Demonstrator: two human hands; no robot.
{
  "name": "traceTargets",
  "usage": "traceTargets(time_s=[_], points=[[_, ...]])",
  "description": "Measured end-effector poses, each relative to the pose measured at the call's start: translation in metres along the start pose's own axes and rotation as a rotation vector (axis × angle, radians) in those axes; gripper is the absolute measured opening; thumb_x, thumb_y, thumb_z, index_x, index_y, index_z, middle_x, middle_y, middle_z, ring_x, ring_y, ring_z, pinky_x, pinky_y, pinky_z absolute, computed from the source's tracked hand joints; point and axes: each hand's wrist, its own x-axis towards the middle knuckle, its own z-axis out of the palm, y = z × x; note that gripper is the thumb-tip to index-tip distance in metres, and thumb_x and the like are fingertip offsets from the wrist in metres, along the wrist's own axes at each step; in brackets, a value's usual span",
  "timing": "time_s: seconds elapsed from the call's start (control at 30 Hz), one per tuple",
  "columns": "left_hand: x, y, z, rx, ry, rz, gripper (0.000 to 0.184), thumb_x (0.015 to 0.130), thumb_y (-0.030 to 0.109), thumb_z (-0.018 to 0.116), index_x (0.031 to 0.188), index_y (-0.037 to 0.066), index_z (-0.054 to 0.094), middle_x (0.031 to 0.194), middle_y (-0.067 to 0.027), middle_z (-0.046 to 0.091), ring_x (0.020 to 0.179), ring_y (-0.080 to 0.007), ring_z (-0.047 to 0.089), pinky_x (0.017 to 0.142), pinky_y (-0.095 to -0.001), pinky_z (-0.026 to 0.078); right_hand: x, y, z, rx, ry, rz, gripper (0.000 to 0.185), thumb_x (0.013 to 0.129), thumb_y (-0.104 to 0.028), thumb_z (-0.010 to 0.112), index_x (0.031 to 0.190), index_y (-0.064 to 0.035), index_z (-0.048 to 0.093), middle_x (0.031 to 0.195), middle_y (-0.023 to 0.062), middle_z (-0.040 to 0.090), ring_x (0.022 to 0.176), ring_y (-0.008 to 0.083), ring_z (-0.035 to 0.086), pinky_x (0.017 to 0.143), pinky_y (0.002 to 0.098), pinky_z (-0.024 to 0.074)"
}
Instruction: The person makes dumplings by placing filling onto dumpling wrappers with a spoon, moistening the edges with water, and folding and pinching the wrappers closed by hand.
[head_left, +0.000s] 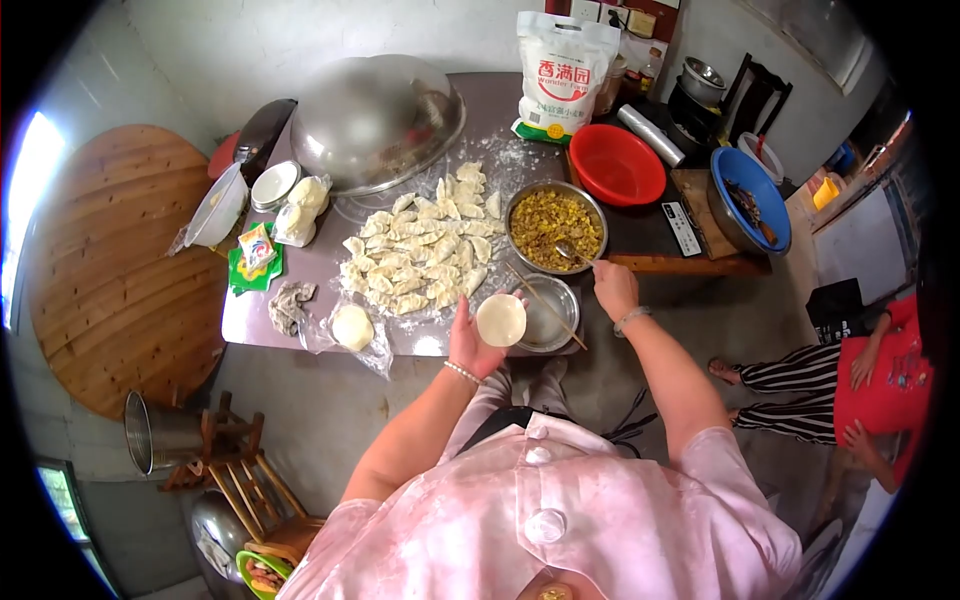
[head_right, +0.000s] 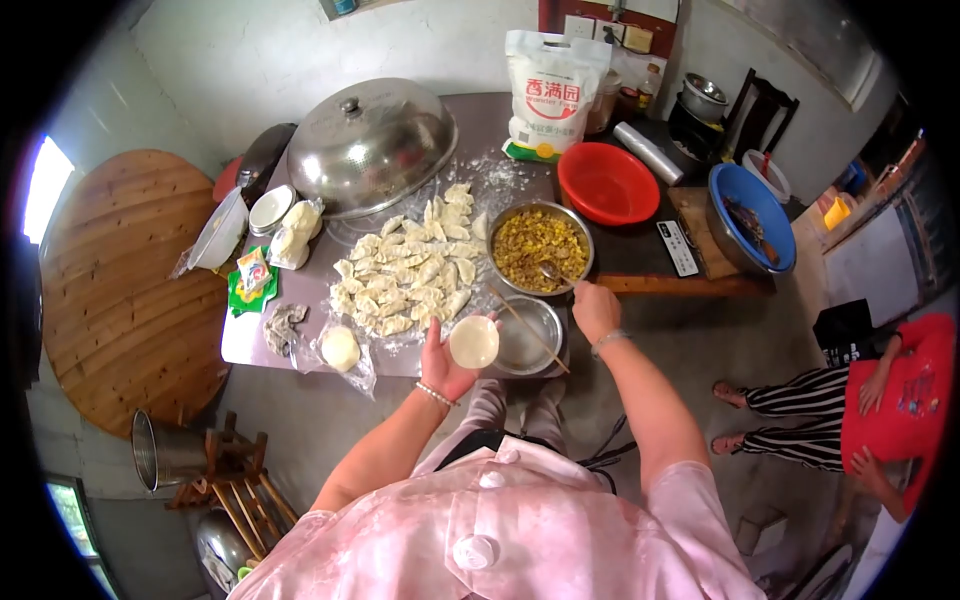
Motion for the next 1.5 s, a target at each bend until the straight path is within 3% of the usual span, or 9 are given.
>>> traceTargets(time_s=[0.27, 0.3, 0.4, 0.5, 0.6, 0.7, 0.9, 1.2, 1.5], points=[[-0.002, -0.002, 0.002, 0.006, 0.019, 0.007, 0.072, 0.091, 0.058, 0.025, 0.134, 0.0, 0.032, 0.134, -0.0178, 0.041, 0.124, -0.0318, 0.04, 0.104, -0.0395, 0.032, 0.023, -0.024, 0.03, 0.054, -0.125, -0.021, 0.015, 0.069, -0.007, 0.051, 0.068, 0.0007, 0.063, 0.075, 0.0244, 0.06, 0.075, 0.04, 0.059, 0.067, 0.0464, 0.0475], [-0.002, -0.001, 0.001, 0.013, 0.015, 0.012, 0.072, 0.091, 0.058, 0.025, 0.134, 0.0, 0.032, 0.134, -0.0178, 0.041, 0.124, -0.0318, 0.04, 0.104, -0.0395, 0.031, 0.024, -0.024, 0.036, 0.104, -0.026, -0.08, 0.016, 0.069, -0.006, 0.05, 0.063, 0.0021, 0.063, 0.066, 0.023, 0.06, 0.063, 0.0368, 0.061, 0.058, 0.0434, 0.0491], [-0.004, 0.0, 0.001, 0.01, 0.011, 0.005, 0.072, 0.091, 0.058, 0.025, 0.134, 0.0, 0.031, 0.134, -0.0176, 0.041, 0.124, -0.0317, 0.04, 0.104, -0.0394, 0.031, 0.023, -0.035, 0.022, 0.652, -0.158, 0.245, 0.019, 0.073, -0.004, 0.049, 0.06, 0.0045, 0.06, 0.054, 0.0194, 0.058, 0.044, 0.0306, 0.058, 0.044, 0.0389, 0.0468], [-0.004, -0.001, 0.0, 0.01, 0.028, 0.005, 0.072, 0.091, 0.058, 0.025, 0.134, 0.001, 0.032, 0.134, -0.0175, 0.041, 0.124, -0.0315, 0.04, 0.104, -0.0392, 0.031, 0.026, -0.017, 0.038, 0.904, -0.102, 0.423, 0.025, 0.076, -0.004, 0.047, 0.055, 0.006, 0.056, 0.047, 0.0164, 0.054, 0.032, 0.0244, 0.05, 0.033, 0.0341, 0.0407], [-0.003, -0.002, 0.0, 0.003, 0.016, 0.002, 0.071, 0.091, 0.058, 0.025, 0.134, 0.001, 0.032, 0.134, -0.0173, 0.041, 0.124, -0.0315, 0.04, 0.104, -0.0392, 0.032, 0.026, -0.016, 0.031, 1.015, -0.071, 0.526, 0.027, 0.078, -0.004, 0.047, 0.054, 0.0058, 0.055, 0.05, 0.0169, 0.056, 0.033, 0.0221, 0.051, 0.03, 0.0317, 0.0386], [-0.001, -0.004, 0.001, -0.012, 0.018, -0.004, 0.071, 0.091, 0.058, 0.025, 0.134, 0.002, 0.032, 0.135, -0.0173, 0.04, 0.124, -0.0317, 0.04, 0.104, -0.0393, 0.032, 0.026, -0.016, 0.024, 1.036, -0.118, 0.602, 0.018, 0.084, -0.006, 0.049, 0.073, 0.0055, 0.058, 0.055, 0.0137, 0.057, 0.036, 0.0168, 0.051, 0.029, 0.0265, 0.0367], [-0.002, -0.005, -0.001, -0.007, -0.003, 0.005, 0.071, 0.091, 0.057, 0.025, 0.133, 0.001, 0.033, 0.134, -0.0172, 0.041, 0.124, -0.032, 0.04, 0.103, -0.0394, 0.033, 0.025, -0.01, 0.041, 1.18, -0.081, 0.724, 0.016, 0.083, -0.006, 0.047, 0.076, 0.005, 0.056, 0.058, 0.0152, 0.058, 0.038, 0.0183, 0.052, 0.03, 0.028, 0.0382], [-0.003, -0.002, 0.006, 0.024, 0.012, 0.022, 0.07, 0.092, 0.056, 0.022, 0.133, 0.0, 0.033, 0.134, -0.0178, 0.041, 0.125, -0.0318, 0.039, 0.105, -0.0386, 0.031, 0.018, 0.0, 0.022, 1.298, -0.079, 0.732, 0.015, 0.085, -0.012, 0.051, 0.086, 0.0029, 0.055, 0.058, 0.0129, 0.056, 0.039, 0.0161, 0.05, 0.031, 0.0265, 0.0388], [0.019, -0.004, 0.003, -0.036, -0.003, 0.074, 0.069, 0.092, 0.055, 0.024, 0.134, 0.0, 0.031, 0.132, -0.0195, 0.042, 0.123, -0.0327, 0.041, 0.105, -0.04, 0.031, -0.006, -0.025, -0.054, 1.315, -0.151, 0.532, 0.018, 0.087, -0.012, 0.052, 0.092, 0.0046, 0.056, 0.059, 0.0098, 0.057, 0.039, 0.0123, 0.05, 0.032, 0.0229, 0.0379]])
